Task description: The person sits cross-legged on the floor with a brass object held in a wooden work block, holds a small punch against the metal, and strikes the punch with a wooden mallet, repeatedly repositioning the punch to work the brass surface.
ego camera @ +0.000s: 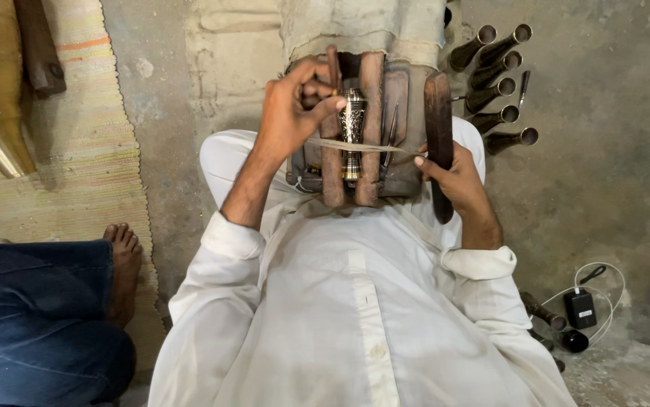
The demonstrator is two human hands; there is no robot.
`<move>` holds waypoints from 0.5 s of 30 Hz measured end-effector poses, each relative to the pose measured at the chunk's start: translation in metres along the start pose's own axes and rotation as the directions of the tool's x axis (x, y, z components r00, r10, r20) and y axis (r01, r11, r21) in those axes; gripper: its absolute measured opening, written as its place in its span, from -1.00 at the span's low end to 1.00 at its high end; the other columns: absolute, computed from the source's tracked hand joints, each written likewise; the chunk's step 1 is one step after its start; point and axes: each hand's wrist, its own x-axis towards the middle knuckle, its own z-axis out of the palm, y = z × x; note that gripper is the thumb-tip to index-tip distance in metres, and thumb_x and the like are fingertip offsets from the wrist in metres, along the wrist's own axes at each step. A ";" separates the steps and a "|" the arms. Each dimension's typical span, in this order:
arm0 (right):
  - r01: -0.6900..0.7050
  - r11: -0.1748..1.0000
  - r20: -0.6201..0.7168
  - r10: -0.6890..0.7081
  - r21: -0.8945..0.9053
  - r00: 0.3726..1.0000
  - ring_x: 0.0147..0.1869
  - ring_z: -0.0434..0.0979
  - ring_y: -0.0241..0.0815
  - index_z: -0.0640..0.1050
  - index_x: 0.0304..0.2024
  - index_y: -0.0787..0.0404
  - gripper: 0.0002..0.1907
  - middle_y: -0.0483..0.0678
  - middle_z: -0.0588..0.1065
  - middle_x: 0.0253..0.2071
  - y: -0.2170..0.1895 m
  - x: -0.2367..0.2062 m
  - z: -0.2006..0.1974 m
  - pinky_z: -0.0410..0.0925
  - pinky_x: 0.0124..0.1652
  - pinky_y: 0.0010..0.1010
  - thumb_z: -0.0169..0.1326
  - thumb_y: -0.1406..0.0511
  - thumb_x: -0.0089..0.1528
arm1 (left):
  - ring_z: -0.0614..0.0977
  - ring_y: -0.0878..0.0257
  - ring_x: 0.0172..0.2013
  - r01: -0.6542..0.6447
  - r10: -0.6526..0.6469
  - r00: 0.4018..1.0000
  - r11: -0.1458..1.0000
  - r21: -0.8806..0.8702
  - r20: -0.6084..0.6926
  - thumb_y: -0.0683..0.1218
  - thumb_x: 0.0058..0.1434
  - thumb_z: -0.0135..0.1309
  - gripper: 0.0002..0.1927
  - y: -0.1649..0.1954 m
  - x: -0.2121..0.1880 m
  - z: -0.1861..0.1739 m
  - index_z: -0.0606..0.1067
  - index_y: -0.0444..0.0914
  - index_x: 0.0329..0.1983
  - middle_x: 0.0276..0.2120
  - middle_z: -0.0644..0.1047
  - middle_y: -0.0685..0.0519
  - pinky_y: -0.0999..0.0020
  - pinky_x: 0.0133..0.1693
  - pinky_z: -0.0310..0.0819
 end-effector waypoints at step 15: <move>0.075 0.984 0.079 -0.063 -0.163 0.995 -0.40 0.36 -0.49 0.57 -0.01 0.25 -0.70 -0.31 0.44 -0.43 -0.032 0.010 0.048 0.27 -0.40 -0.57 0.28 0.30 0.23 | 0.77 0.19 -0.26 0.065 -0.090 0.983 0.986 0.153 0.162 -0.15 0.15 0.37 -0.62 0.003 -0.047 -0.004 0.54 -0.26 0.01 -0.18 0.71 -0.03 0.32 -0.29 0.63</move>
